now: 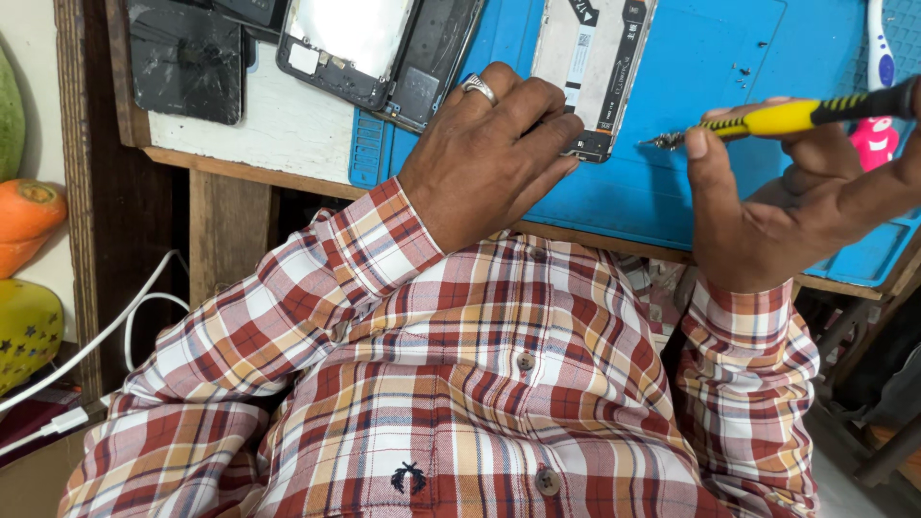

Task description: The person uses a yellow-handled screwdriver to repeatedly loosen and tighten screws on the internal frame of a disassembled smartphone. The phone is placed on a blue anti-static mat on a cluttered workbench.

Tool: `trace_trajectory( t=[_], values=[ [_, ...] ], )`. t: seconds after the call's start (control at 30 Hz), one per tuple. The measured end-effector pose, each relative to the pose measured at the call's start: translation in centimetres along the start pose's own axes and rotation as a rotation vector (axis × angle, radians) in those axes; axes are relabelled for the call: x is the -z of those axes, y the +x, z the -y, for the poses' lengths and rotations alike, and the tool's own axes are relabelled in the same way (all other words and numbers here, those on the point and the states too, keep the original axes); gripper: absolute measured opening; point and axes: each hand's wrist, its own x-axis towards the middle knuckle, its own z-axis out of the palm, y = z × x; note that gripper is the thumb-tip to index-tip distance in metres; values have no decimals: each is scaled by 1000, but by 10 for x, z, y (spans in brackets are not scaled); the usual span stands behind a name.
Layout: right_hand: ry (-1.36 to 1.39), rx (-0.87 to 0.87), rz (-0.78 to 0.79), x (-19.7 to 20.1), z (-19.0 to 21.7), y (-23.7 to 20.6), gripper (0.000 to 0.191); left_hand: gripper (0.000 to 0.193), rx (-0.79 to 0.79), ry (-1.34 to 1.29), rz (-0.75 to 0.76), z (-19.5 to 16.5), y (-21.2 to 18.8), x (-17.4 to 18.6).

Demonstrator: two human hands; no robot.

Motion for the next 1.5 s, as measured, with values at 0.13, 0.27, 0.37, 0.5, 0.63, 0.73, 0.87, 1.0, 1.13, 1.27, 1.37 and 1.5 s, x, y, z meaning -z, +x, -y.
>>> trace_trajectory(
  t=[0.13, 0.27, 0.37, 0.5, 0.63, 0.73, 0.87, 1.0, 1.13, 1.27, 1.37, 1.5],
  values=[
    [-25, -73, 37, 2, -11, -5, 99, 35, -3, 7, 10, 1, -1, -1],
    [-24, -116, -11, 1, -22, -11, 96, 38, -4, 8, 8, 0, 0, -1],
    [68, -173, -82, -1, -28, -15, 88, 38, -2, -7, 21, -1, 1, 4],
    [183, -227, -144, 0, -32, -17, 77, 37, -49, 13, 49, -8, 10, 5],
    [230, -253, -161, 0, -32, -17, 66, 40, -114, 44, 74, -17, 28, -11],
    [252, -260, -170, -1, -31, -17, 58, 41, -133, 64, 120, -16, 33, -21],
    [273, -274, -184, -4, -31, -20, 48, 37, -124, 70, 178, -15, 31, -27],
    [295, -286, -195, -3, -32, -22, 37, 35, -192, 209, 210, -18, 29, -26],
    [312, -299, -199, 4, -33, -20, 27, 35, -197, 222, 238, -20, 34, -23],
    [338, -317, -186, 8, -31, -16, 18, 52, -140, 45, 166, -16, 35, -20],
    [341, -327, -167, 8, -29, -14, 13, 49, -142, 43, 166, -7, 31, -18],
    [323, -311, -169, 8, -32, -8, 13, 41, -116, 20, 126, 2, 32, -18]
  ],
)
